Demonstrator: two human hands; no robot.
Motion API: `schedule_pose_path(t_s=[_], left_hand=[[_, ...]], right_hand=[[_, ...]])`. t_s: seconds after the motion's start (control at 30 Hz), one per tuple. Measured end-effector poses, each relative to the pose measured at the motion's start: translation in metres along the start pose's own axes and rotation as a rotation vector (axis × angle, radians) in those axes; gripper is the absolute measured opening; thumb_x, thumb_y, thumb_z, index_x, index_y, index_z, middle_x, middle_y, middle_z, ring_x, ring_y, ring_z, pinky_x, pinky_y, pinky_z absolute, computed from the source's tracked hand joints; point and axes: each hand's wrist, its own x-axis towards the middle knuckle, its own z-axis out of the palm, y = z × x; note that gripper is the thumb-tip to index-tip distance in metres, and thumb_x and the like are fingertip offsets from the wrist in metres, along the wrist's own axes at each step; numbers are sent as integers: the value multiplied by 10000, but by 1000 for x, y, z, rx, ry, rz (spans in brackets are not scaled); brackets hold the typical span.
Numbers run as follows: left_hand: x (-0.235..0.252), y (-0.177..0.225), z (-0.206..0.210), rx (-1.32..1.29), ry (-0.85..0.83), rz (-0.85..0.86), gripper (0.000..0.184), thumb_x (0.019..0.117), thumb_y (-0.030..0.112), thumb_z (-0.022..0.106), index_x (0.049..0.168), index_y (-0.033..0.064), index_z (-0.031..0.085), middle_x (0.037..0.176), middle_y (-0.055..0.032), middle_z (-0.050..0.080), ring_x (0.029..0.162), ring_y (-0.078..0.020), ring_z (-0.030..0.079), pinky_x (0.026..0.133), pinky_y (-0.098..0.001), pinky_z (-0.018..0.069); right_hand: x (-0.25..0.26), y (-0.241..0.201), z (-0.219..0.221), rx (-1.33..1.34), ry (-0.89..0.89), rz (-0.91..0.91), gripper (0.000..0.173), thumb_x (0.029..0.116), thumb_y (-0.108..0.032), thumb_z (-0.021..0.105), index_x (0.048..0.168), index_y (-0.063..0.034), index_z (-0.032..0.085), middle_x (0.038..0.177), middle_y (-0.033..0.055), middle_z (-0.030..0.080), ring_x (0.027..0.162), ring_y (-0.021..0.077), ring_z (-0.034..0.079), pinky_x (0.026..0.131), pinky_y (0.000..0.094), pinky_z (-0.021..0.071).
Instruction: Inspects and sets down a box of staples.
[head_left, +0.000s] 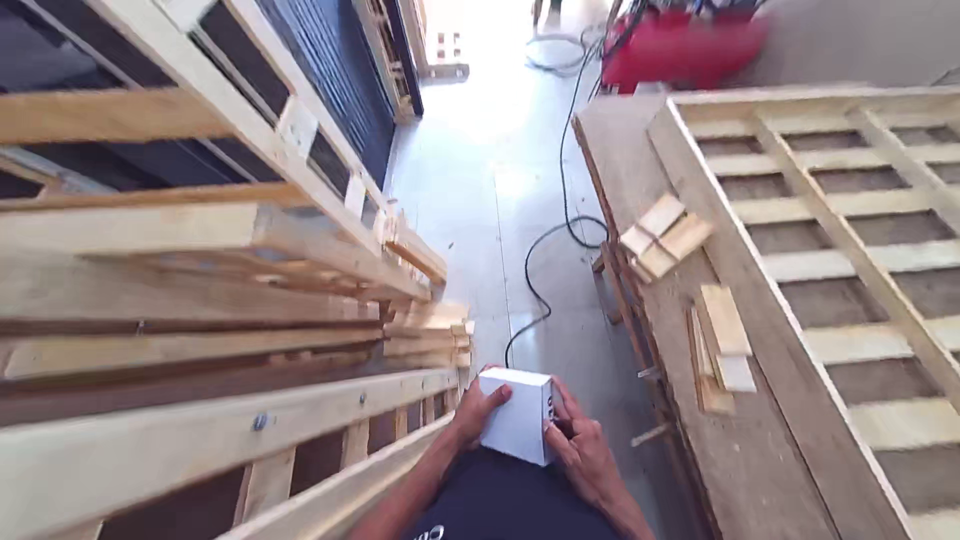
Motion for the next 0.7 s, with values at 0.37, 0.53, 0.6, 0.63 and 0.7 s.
schedule_pose_path(t_s=[0.37, 0.53, 0.6, 0.63, 0.7], left_hand=[[223, 122, -118, 15, 249, 65, 611, 945, 267, 669, 1395, -70, 430, 1084, -103, 720, 933, -119, 716, 893, -363, 608], [376, 227, -177, -64, 257, 47, 604, 963, 395, 608, 1384, -23, 495, 1071, -103, 732, 927, -148, 720, 876, -388, 611], [425, 277, -191, -163, 234, 47, 698, 923, 527, 648, 1377, 13, 518, 1055, -95, 745, 920, -163, 731, 852, -393, 623], [447, 299, -196, -203, 217, 51, 742, 901, 572, 670, 1376, 20, 526, 1056, -99, 749, 924, -173, 736, 851, -399, 625], [491, 340, -208, -264, 178, 68, 795, 872, 621, 695, 1380, 33, 532, 1072, -98, 755, 946, -181, 741, 866, -399, 625]], right_hand=[[359, -42, 18, -28, -502, 19, 571, 976, -248, 645, 1503, -107, 479, 869, 139, 742, 737, 288, 721, 718, 559, 578], [545, -94, 14, 83, -437, -20, 546, 969, -128, 531, 1509, -78, 479, 781, 107, 709, 620, 208, 650, 632, 463, 559], [611, -129, -1, 71, -454, -67, 543, 987, -146, 509, 1526, -95, 458, 743, 79, 696, 589, 185, 635, 602, 445, 555], [640, -144, -9, 74, -448, -80, 543, 987, -152, 503, 1525, -94, 454, 715, 64, 676, 573, 174, 616, 586, 434, 545], [697, -167, -20, 121, -360, -80, 551, 947, -134, 523, 1493, -72, 484, 698, 45, 667, 566, 156, 617, 574, 416, 547]])
